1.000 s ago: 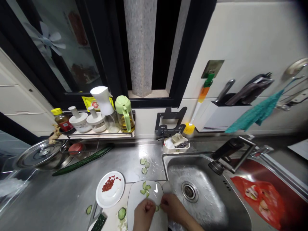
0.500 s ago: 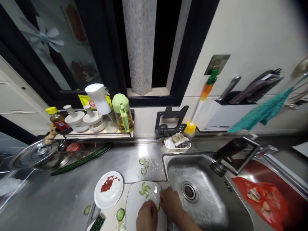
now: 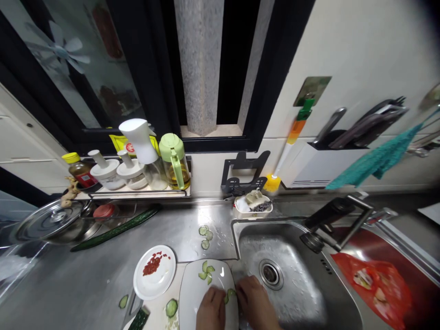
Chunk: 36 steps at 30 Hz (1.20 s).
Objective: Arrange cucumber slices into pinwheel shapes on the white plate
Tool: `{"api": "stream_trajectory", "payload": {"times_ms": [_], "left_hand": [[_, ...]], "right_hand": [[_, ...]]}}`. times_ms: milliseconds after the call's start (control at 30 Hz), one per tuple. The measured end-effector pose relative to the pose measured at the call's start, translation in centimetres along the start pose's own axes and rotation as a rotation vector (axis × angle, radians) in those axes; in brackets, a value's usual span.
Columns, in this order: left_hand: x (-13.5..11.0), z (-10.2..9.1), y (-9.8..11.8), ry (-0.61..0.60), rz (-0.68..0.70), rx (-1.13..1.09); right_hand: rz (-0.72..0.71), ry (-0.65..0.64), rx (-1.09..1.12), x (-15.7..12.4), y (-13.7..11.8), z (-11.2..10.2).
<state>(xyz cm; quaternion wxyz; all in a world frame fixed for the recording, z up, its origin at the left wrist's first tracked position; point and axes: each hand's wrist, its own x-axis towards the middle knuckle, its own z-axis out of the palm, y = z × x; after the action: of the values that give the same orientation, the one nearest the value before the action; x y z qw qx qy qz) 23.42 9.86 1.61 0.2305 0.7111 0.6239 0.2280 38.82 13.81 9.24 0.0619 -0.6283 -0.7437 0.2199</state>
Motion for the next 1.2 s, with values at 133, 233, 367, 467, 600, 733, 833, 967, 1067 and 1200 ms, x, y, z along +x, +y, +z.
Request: {"api": "stream_trajectory", "payload": {"times_ms": [133,233,367,467,600,733,833,967,1067,1200], "left_hand": [[-0.2,0.7,-1.1,0.106,0.201,0.041],[-0.3,1.0,-1.5,0.175,0.304,0.041],[-0.4,1.5,-1.6,0.227,0.337,0.088],[-0.3,1.9,-1.7,0.258,0.324,0.157],[-0.2,1.8,-1.5,0.215,0.271,0.246],[-0.1,1.4,-1.0,0.140,0.211,0.284],[0.0,1.2,-0.8,0.134,0.195,0.273],[0.0,1.1,-0.6,0.127,0.166,0.248],[0.0,0.9,-0.5,0.104,0.172,0.238],[-0.1,0.5,-0.1,0.131,0.168,0.212]], "right_hand": [[-0.300,0.271,-0.080,-1.9,1.4,3.0],[-0.471,0.487,-0.215,-2.3,2.1,5.1],[-0.486,0.707,-0.248,-2.1,2.2,6.7],[-0.483,0.676,-0.268,-2.1,2.2,7.0],[-0.451,0.610,-0.328,-2.5,2.5,7.6],[-0.415,0.473,-0.390,-2.9,3.0,7.8],[-0.462,0.405,-0.427,-3.0,3.1,7.1],[-0.465,0.402,-0.424,-3.1,3.1,5.9],[-0.448,0.392,-0.381,-3.4,3.1,5.5],[-0.355,0.393,-0.312,-4.0,3.1,6.3]]}}
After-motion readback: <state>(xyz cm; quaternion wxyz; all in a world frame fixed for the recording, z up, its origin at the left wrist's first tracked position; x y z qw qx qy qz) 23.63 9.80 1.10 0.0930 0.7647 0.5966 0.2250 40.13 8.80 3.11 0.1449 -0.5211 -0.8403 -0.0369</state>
